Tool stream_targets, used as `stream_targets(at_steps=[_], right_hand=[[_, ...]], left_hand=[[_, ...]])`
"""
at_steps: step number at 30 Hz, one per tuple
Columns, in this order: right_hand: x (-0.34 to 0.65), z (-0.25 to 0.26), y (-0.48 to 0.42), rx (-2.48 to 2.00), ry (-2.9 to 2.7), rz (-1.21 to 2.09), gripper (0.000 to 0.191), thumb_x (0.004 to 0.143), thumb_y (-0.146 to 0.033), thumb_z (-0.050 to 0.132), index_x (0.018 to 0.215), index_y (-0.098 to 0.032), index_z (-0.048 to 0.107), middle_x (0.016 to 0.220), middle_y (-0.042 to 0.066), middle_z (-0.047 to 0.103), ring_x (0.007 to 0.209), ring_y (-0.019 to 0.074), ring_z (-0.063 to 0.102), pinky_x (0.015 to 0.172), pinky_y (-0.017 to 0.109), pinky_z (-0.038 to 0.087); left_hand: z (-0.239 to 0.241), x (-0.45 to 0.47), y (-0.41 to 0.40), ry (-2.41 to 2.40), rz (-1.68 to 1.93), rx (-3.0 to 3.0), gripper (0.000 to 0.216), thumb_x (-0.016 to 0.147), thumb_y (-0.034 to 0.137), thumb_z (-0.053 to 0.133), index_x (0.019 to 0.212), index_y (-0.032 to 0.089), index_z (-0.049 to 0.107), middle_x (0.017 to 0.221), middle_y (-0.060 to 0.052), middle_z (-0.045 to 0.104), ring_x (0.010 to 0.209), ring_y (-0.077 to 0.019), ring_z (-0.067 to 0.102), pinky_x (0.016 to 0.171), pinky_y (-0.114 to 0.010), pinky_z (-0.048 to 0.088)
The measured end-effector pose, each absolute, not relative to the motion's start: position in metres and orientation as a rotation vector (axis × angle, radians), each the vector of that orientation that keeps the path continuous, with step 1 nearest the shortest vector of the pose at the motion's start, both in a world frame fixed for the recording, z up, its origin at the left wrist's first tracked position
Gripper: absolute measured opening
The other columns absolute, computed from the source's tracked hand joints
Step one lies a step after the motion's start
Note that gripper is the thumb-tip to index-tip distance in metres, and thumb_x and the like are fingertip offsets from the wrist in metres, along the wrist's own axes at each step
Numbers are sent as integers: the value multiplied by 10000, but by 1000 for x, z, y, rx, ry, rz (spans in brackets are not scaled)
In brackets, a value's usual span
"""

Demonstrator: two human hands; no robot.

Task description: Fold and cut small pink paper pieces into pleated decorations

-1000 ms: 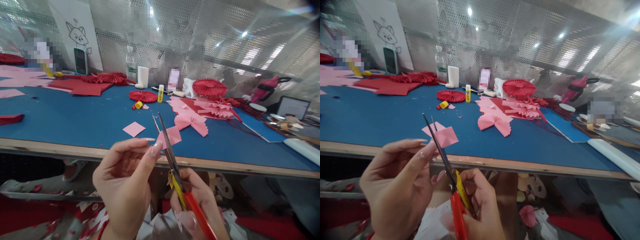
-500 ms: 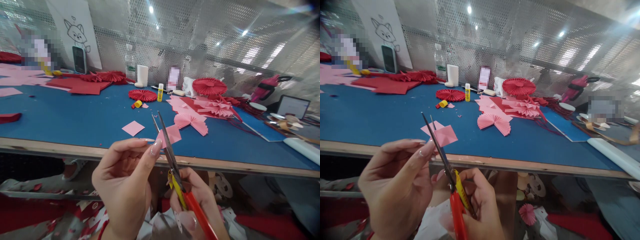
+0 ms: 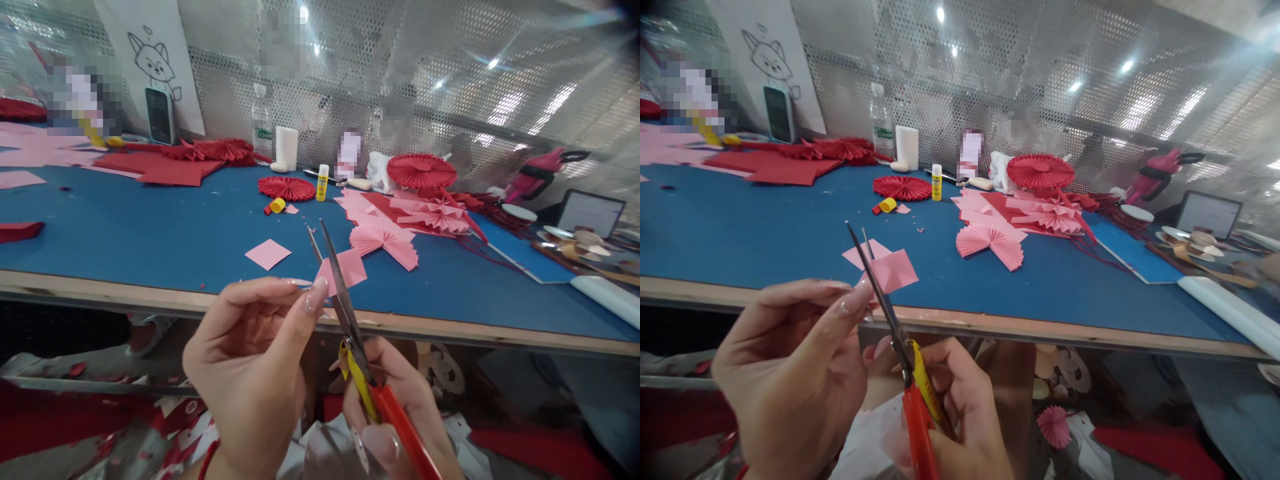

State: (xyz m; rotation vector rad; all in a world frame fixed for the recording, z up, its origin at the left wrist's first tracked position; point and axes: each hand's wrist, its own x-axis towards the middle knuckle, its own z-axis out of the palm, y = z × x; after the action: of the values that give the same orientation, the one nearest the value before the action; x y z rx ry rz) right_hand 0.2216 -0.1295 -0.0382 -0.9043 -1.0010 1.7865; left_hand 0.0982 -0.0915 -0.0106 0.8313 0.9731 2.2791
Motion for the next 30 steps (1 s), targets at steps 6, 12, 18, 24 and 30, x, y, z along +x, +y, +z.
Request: stream_targets(at_steps=[6,12,18,24,30], right_hand=[[222,-40,-130,-903,-995,1786,680,552,-644,903,979,-209,603,619,-65,496,498,57,300,494,202,320],[221,-36,-131,-904,-928,1819,653,547,-592,931,961,-206,605,614,-72,498,502,55,365,483,188,296],[220,-31,-132,-931,-936,1795,615,564,-557,929,962,-200,626,610,-72,499,510,46,249,503,199,278],[220,-26,-133,-924,-982,1785,628,577,-614,911,942,-194,619,610,-60,520,531,57,354,518,208,217],[225,-28,-132,-873,-1021,1831,586,622,-608,878,921,-194,593,655,-50,521,549,59,374,520,214,222]], left_hand=[[-11,100,-91,989,2282,864,200,692,4,800,732,187,731,687,70,754,604,-50,703,602,-60,582],[-11,99,-93,993,2275,868,206,694,2,802,730,190,727,688,76,759,600,-46,705,606,-51,582],[-10,99,-93,985,2275,873,202,696,6,800,723,192,728,682,82,752,593,-37,693,605,-46,577],[-7,99,-93,941,2279,831,221,678,-16,790,710,194,728,676,91,756,586,-40,703,619,-57,592],[-6,100,-95,958,2291,846,218,655,-24,781,700,179,716,659,86,757,576,-50,710,602,-58,588]])
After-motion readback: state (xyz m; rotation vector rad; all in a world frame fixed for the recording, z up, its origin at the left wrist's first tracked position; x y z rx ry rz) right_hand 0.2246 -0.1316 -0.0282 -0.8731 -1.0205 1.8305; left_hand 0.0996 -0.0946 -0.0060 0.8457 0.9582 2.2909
